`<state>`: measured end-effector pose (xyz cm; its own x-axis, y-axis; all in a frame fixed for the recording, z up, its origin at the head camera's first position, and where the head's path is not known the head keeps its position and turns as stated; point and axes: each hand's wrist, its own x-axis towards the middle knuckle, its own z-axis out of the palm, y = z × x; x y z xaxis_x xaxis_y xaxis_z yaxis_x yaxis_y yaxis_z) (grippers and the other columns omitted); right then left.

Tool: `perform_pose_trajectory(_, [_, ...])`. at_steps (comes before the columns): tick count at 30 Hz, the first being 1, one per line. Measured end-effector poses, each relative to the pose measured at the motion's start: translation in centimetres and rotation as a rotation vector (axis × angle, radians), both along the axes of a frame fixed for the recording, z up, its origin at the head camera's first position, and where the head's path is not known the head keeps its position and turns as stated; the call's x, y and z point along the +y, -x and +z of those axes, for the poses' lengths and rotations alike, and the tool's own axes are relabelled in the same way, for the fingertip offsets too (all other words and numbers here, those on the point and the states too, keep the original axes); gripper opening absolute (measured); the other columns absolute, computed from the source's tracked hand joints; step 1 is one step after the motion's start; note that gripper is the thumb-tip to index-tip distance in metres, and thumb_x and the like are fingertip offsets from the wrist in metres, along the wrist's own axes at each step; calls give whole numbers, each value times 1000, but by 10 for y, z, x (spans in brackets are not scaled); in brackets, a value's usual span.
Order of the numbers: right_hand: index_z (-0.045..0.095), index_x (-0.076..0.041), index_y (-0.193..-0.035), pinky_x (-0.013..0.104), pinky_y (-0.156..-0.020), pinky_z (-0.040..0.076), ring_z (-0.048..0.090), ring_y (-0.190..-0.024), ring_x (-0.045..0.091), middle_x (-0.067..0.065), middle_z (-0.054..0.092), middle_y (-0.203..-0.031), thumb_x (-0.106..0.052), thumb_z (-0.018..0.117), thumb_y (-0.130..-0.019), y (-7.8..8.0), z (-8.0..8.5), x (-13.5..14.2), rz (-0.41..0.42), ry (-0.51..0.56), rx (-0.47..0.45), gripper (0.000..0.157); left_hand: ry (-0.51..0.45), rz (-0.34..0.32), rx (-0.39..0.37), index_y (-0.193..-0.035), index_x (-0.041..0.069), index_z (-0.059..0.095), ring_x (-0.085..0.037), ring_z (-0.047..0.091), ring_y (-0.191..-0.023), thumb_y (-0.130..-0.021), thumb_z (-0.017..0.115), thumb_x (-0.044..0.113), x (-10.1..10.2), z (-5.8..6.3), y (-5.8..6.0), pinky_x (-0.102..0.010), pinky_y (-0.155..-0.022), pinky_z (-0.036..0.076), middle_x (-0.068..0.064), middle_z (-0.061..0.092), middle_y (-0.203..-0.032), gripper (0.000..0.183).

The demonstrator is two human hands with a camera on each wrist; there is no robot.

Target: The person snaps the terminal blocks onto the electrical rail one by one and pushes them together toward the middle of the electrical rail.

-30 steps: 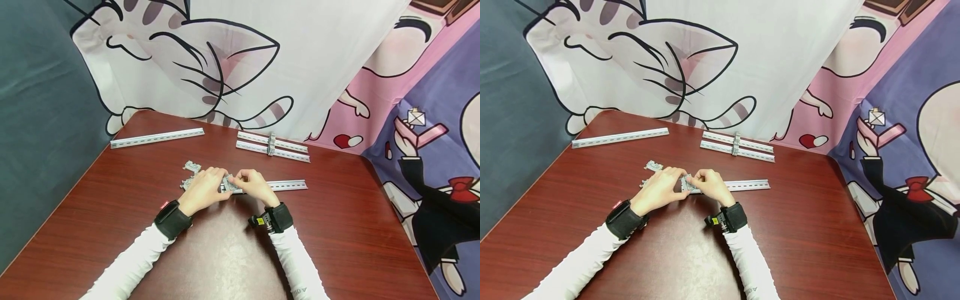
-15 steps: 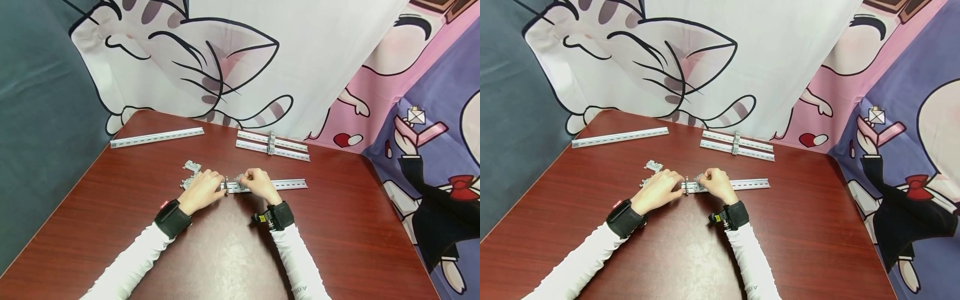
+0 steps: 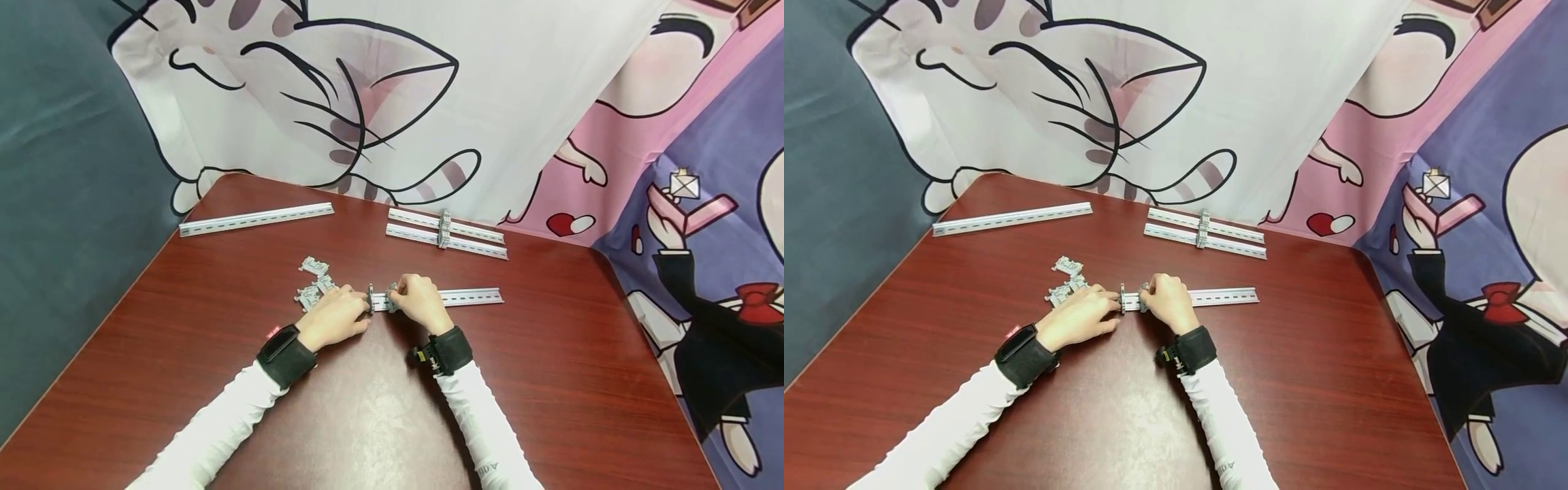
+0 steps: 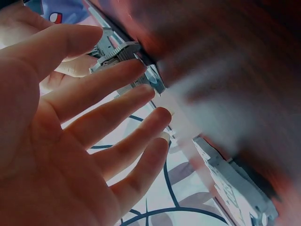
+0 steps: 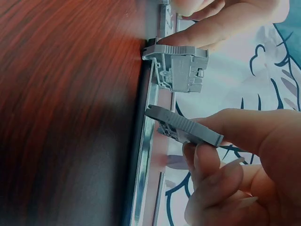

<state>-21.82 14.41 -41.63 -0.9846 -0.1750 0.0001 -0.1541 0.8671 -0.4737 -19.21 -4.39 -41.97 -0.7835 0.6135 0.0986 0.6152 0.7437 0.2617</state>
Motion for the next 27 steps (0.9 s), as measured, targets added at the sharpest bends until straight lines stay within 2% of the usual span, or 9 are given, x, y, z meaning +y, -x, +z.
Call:
perform_pose_trajectory(7, [63,-12,-75,29,-54,42,58,-63,18,2,65,-72,-21,67,-84,-1,-3,-5,-24,-51,19,14,23,-5,9,-71,14,65,-22,54,-83,-86,66,23,0,1,-2,-36,-70,42,1,63,-82,17])
perform_pose_trajectory(15, [52,-12,-67,26,-48,33,50,-57,17,-2,50,-61,-17,65,-82,-4,-8,-12,-18,-69,62,20,9,-5,-4,-69,13,63,-23,52,-81,-87,65,20,0,1,-3,-39,-74,42,-3,67,-88,19])
perform_pose_trajectory(21, [42,-17,-57,26,-48,30,43,-54,16,-5,38,-56,-17,60,-82,-2,-10,-13,12,-119,27,31,13,2,-31,-72,13,63,-24,52,-82,-88,65,21,-1,1,-3,-39,-73,43,-6,67,-94,18])
perform_pose_trajectory(27, [42,-17,-57,27,-49,31,44,-56,17,-4,39,-56,-18,59,-82,0,-11,-14,24,-134,16,31,13,12,-36,-72,13,62,-24,52,-82,-89,64,22,0,0,-4,-40,-74,43,-7,68,-96,20])
